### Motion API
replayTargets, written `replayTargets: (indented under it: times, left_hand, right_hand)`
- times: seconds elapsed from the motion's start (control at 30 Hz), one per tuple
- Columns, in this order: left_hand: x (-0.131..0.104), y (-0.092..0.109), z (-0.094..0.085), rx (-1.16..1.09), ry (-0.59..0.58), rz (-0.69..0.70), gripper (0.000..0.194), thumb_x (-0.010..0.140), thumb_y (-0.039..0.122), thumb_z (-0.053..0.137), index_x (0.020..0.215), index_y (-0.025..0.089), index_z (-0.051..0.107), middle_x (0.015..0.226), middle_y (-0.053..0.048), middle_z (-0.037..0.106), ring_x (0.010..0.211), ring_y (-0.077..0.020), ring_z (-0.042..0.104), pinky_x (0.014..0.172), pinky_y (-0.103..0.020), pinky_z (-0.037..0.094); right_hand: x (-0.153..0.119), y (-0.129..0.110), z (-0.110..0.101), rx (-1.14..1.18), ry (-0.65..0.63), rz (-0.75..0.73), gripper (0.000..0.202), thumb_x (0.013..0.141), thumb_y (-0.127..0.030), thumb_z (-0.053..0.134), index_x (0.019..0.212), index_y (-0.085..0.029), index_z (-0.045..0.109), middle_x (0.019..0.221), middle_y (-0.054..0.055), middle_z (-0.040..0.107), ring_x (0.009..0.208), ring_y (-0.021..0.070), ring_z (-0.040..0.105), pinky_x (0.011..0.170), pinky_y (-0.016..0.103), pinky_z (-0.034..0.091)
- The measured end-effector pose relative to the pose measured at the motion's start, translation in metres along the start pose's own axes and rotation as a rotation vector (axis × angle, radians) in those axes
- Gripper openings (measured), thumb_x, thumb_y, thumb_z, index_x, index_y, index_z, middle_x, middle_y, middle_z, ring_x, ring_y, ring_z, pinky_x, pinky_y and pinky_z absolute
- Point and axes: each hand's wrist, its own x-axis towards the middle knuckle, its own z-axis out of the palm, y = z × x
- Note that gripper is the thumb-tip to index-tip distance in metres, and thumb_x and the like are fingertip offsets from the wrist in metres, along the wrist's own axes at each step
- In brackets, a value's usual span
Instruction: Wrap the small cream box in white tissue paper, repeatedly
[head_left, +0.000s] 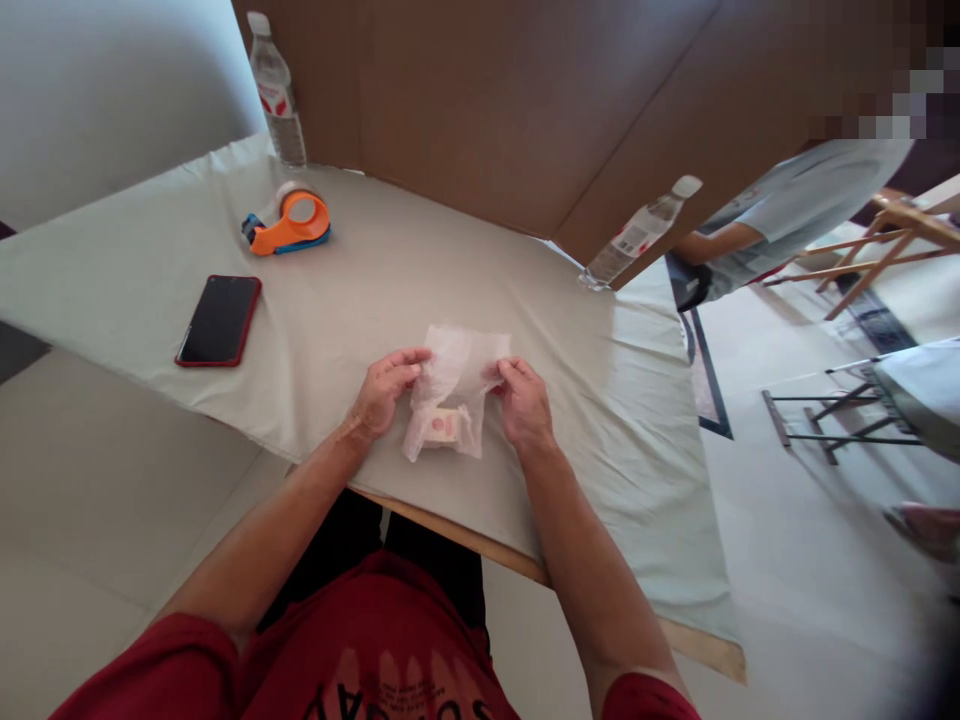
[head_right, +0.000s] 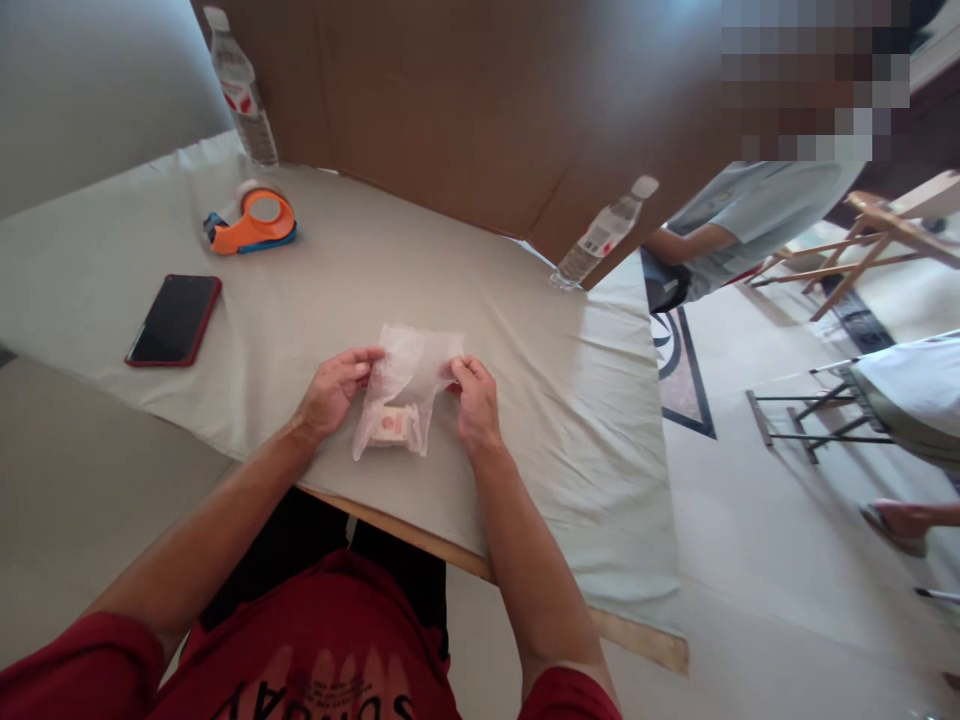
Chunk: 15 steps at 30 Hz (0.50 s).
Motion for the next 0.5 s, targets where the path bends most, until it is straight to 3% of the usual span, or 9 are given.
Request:
replayTargets:
  times: [0.13, 0.27, 0.37, 0.5]
  left_hand:
    - [-0.004, 0.001, 0.002, 0.341, 0.043, 0.181, 0.043, 0.073, 0.043, 0.070, 0.106, 0.016, 0.066, 0.118, -0.012, 0.067, 0.101, -0.0219, 0.063, 0.087, -0.034, 0.051]
    - [-0.008, -0.001, 0.003, 0.624, 0.032, 0.329, 0.044, 0.070, 0.041, 0.076, 0.103, 0.016, 0.062, 0.127, -0.015, 0.060, 0.115, -0.0261, 0.060, 0.098, -0.041, 0.049]
    - [-0.006, -0.004, 0.000, 0.700, 0.057, 0.342, 0.035, 0.070, 0.032, 0.074, 0.098, 0.017, 0.062, 0.122, -0.014, 0.062, 0.114, -0.0262, 0.061, 0.097, -0.042, 0.051]
    - [-0.006, -0.002, -0.004, 0.742, 0.049, 0.348, 0.010, 0.072, 0.022, 0.066, 0.081, 0.019, 0.063, 0.110, -0.010, 0.068, 0.113, -0.0250, 0.063, 0.099, -0.041, 0.051]
  right_hand:
    - [-0.003, 0.000, 0.005, 0.123, -0.172, 0.095, 0.031, 0.081, -0.054, 0.061, 0.080, -0.024, 0.052, 0.094, 0.008, 0.076, 0.083, 0.0222, 0.070, 0.074, 0.037, 0.056]
    - [-0.001, -0.005, 0.017, 0.181, -0.273, 0.077, 0.033, 0.083, -0.056, 0.061, 0.087, -0.024, 0.055, 0.099, 0.009, 0.077, 0.088, 0.0234, 0.071, 0.080, 0.041, 0.057]
    - [0.003, -0.004, 0.016, 0.084, -0.232, 0.019, 0.034, 0.083, -0.057, 0.061, 0.084, -0.024, 0.055, 0.093, 0.008, 0.075, 0.084, 0.0209, 0.069, 0.077, 0.036, 0.056]
    - [0.004, 0.002, 0.001, -0.111, -0.035, -0.089, 0.029, 0.079, -0.051, 0.064, 0.079, -0.022, 0.059, 0.080, 0.002, 0.068, 0.075, 0.0156, 0.062, 0.069, 0.029, 0.051]
